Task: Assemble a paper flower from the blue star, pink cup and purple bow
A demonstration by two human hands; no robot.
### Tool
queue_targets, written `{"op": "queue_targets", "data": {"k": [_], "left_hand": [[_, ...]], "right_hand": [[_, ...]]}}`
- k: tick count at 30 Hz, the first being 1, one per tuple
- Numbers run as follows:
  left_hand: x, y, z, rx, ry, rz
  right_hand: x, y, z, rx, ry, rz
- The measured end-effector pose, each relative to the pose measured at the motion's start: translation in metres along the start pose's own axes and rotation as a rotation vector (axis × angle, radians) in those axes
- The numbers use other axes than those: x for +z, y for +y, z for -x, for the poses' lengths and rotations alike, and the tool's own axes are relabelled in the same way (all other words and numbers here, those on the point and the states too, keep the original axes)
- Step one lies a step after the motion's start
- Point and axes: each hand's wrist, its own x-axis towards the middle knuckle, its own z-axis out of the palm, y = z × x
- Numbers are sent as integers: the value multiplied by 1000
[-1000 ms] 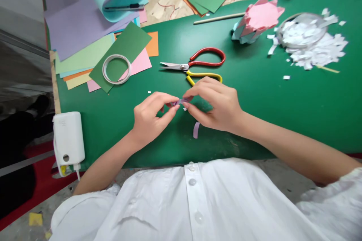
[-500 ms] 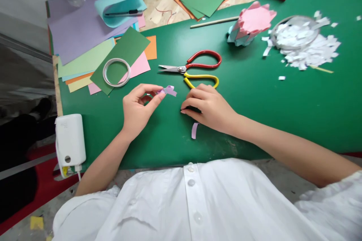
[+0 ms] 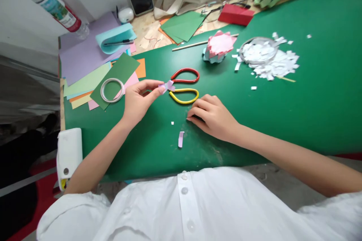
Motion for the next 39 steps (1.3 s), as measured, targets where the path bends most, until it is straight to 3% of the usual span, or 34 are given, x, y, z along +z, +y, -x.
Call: {"op": "queue_targets", "data": {"k": [3,8,10,14,20,23,27,32,39], "left_hand": [[23,8,-34,85,-65,16],[75,18,-96,205,-177,67],[94,18,-116,197,-190,70],[116,13,-141,216,-206,40],[119,7,-149,299,-180,-169],[119,7,-153,314,-180,-214],[123,7,-155,221,-208,-276],[127,10,-145,284,-220,-259],[130,7,-148,233,-196,-282]], "right_hand": [[-18,21,2,52,114,102],[-40,76,-19,412,336,179],[-39,98,-30,499,376,157],[-22,124,-48,540,391,110],[-2,124,-54,511,452,31],[-4,120,-54,500,436,1],[-10,113,-55,489,399,-24],[-17,107,-56,520,357,-54],[-18,106,-56,518,354,-46]]}}
